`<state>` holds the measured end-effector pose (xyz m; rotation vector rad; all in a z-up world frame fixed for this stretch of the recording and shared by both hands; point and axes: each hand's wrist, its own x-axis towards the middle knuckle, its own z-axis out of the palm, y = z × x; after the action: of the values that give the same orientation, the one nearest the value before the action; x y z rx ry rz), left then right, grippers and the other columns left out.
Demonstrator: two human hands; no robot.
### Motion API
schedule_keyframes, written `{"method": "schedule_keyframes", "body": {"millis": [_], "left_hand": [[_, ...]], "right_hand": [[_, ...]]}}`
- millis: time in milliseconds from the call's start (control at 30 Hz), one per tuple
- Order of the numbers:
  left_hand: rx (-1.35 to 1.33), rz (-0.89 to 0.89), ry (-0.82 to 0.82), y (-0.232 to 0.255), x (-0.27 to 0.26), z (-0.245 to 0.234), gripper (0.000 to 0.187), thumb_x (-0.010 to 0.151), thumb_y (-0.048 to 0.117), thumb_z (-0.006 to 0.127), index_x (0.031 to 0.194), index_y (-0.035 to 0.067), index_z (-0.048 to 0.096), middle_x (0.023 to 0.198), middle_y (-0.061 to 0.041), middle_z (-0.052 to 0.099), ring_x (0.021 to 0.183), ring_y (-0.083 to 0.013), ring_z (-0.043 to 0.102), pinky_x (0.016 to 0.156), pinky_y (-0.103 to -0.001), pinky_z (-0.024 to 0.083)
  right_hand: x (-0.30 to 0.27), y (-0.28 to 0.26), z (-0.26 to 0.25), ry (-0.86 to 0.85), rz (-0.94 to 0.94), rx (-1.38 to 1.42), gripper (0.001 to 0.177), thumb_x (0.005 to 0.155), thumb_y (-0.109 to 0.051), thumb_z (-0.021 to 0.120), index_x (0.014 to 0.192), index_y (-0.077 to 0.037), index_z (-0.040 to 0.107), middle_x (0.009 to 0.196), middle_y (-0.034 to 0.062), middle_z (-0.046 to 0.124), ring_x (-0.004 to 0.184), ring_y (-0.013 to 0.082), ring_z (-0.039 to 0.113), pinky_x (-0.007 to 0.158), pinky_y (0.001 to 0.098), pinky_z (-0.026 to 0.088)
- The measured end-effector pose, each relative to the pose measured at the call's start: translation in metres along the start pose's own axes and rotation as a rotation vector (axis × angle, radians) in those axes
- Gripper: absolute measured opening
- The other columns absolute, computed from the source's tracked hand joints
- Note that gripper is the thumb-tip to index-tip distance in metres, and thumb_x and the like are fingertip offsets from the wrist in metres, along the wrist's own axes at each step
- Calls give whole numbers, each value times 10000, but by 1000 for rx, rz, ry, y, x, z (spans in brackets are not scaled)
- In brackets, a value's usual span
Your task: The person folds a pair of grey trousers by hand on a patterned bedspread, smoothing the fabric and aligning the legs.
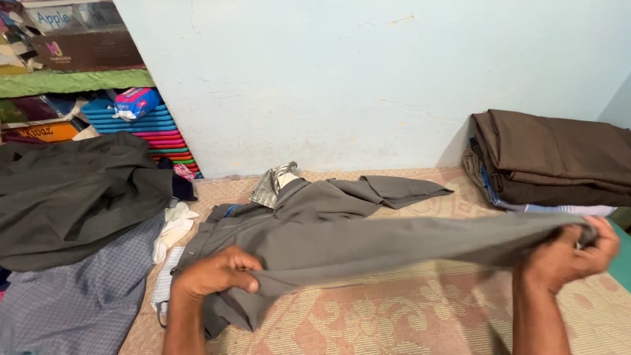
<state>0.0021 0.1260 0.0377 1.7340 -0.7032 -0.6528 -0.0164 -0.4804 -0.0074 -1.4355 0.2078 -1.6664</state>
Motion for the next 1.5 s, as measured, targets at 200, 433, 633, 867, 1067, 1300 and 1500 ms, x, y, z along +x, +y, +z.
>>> {"method": "schedule_keyframes", "body": {"millis": [200, 433, 633, 867, 1067, 1300, 1500], "left_hand": [[25, -116, -302, 17, 34, 37, 269, 807, 151, 834, 978, -23, 721, 800, 0, 737, 714, -73, 672, 626, -241, 530], [296, 107, -687, -38, 114, 120, 407, 891, 198, 832, 1173, -63, 700, 986, -78, 752, 889, -79, 693, 798, -236, 556], [133, -21, -298, -6, 117, 134, 369, 882, 122, 784, 1209, -31, 706, 855, -64, 748, 607, -123, 627, 574, -296, 501], [1015, 357, 788, 28, 209, 80, 636, 675, 273, 872, 1231, 62, 646, 1210, -229, 673, 1090, -410, 645, 883, -511, 508], [1066, -264, 530, -35, 272, 50, 563, 799, 219, 726, 1348, 194, 602, 1198, -211, 667, 1121, -376, 637, 951, -513, 500], [435, -70, 1505, -73, 151, -105, 392, 842, 61, 620, 1231, 11, 631, 1204, -230, 657, 1110, -341, 620, 974, -447, 481], [1367, 8, 1858, -37, 60, -71, 737, 644, 47, 743, 1365, -57, 630, 1414, -363, 533, 1298, -463, 493, 1030, -533, 378]], "right_hand": [[-1, 56, -11, 70, -17, 39, 391, 942, 245, 407, 1206, -25, 505, 1436, 79, 504, 1301, 209, 546, 1168, 369, 461], [-3, 27, -6, 83, -11, -67, 374, 920, 243, 440, 1167, -22, 531, 1412, 92, 513, 1262, 211, 538, 1122, 370, 436], [-5, -3, 6, -8, -46, -38, 329, 898, 221, 425, 1123, 13, 544, 1416, 132, 524, 1310, 241, 569, 1163, 360, 472], [-13, -35, 16, -125, 54, -139, 219, 972, 182, 546, 1082, 6, 616, 1243, 121, 529, 1103, 193, 578, 998, 329, 490], [-13, -34, 13, -133, 62, -163, 246, 960, 180, 538, 1104, 4, 632, 1224, 110, 520, 1054, 166, 562, 961, 323, 483], [-13, -29, 15, -146, 72, -186, 257, 959, 185, 533, 1111, 4, 634, 1244, 118, 528, 1031, 162, 542, 860, 290, 476], [-15, -32, 17, -144, 76, -103, 221, 982, 186, 525, 1073, -1, 601, 1281, 112, 533, 995, 143, 549, 865, 273, 499]]}}
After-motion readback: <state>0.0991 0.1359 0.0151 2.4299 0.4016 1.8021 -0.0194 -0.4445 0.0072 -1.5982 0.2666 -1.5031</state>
